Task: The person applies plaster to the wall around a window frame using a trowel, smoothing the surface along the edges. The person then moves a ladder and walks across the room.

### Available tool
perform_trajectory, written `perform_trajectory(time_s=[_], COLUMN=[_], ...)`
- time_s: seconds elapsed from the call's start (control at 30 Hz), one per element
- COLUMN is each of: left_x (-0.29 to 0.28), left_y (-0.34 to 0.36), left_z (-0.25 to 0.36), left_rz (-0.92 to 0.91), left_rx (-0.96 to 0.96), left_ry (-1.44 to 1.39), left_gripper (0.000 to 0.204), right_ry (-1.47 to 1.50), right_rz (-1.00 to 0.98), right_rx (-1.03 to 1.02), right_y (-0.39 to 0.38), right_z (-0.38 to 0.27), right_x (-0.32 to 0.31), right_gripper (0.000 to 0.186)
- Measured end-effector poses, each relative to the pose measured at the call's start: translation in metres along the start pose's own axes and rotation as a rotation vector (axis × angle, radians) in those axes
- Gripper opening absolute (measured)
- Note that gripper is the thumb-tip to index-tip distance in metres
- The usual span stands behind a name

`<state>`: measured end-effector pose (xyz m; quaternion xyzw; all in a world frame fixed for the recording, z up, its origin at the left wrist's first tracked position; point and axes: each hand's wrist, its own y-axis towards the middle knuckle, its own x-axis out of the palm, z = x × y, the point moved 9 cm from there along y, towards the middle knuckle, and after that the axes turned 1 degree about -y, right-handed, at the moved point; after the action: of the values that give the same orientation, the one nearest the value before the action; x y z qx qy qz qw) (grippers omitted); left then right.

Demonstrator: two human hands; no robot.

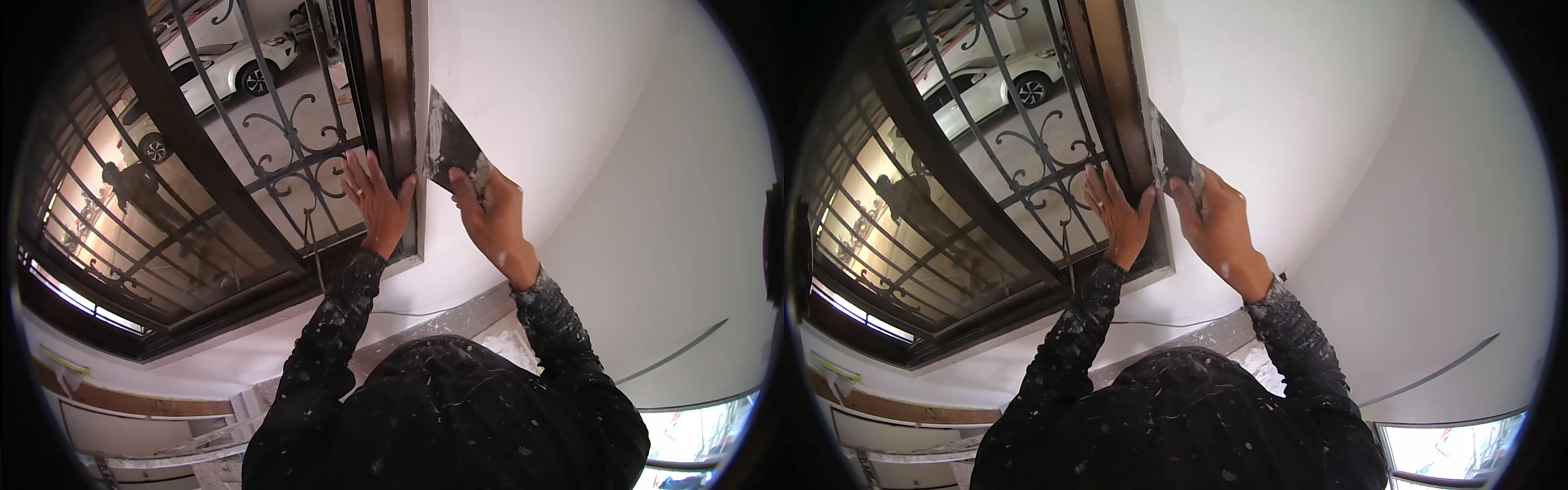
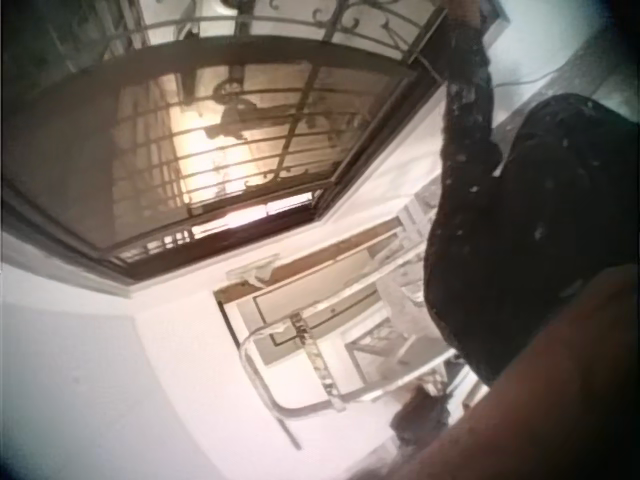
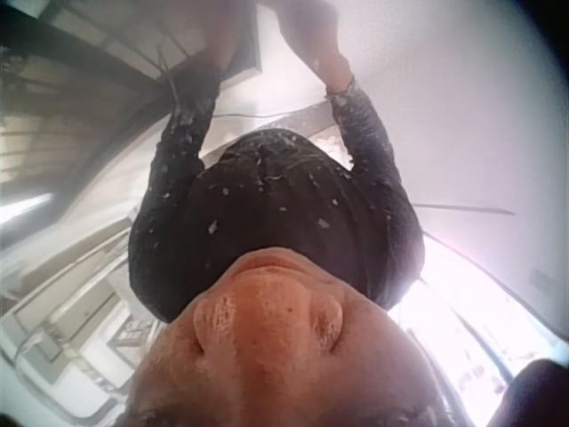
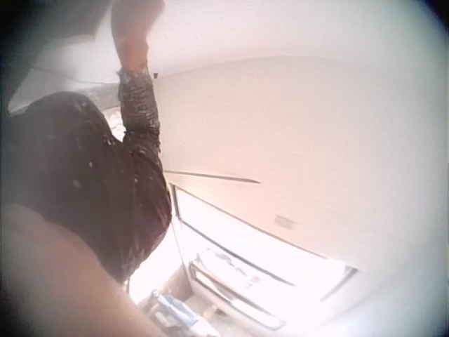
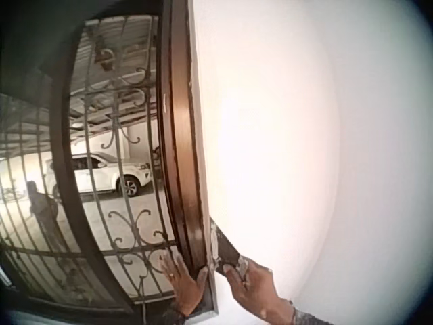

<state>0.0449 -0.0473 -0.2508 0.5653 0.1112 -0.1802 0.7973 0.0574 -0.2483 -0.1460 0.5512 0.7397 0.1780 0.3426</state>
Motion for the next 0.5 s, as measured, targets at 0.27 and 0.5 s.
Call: perform_trajectory(time_s=[0.27,0.5], left_x=[0.014,-0.041], left_y=[-0.124,-0.184], left_z=[-0.062,-0.088], left_rz=[-0.440,-0.527], left_rx=[-0.106,-0.271], left_ry=[0.130,0.156], left_gripper=[0.091,0.076], right_ry=[-0.232,-0.188], right_rz=[-0.060,-0.033], right_rx=[-0.049,-0.116], right_y=[0.030,-0.003], right_z=[0.007,0.018], right_x=[0.043,0.042], right_gripper=[0.033,0.035])
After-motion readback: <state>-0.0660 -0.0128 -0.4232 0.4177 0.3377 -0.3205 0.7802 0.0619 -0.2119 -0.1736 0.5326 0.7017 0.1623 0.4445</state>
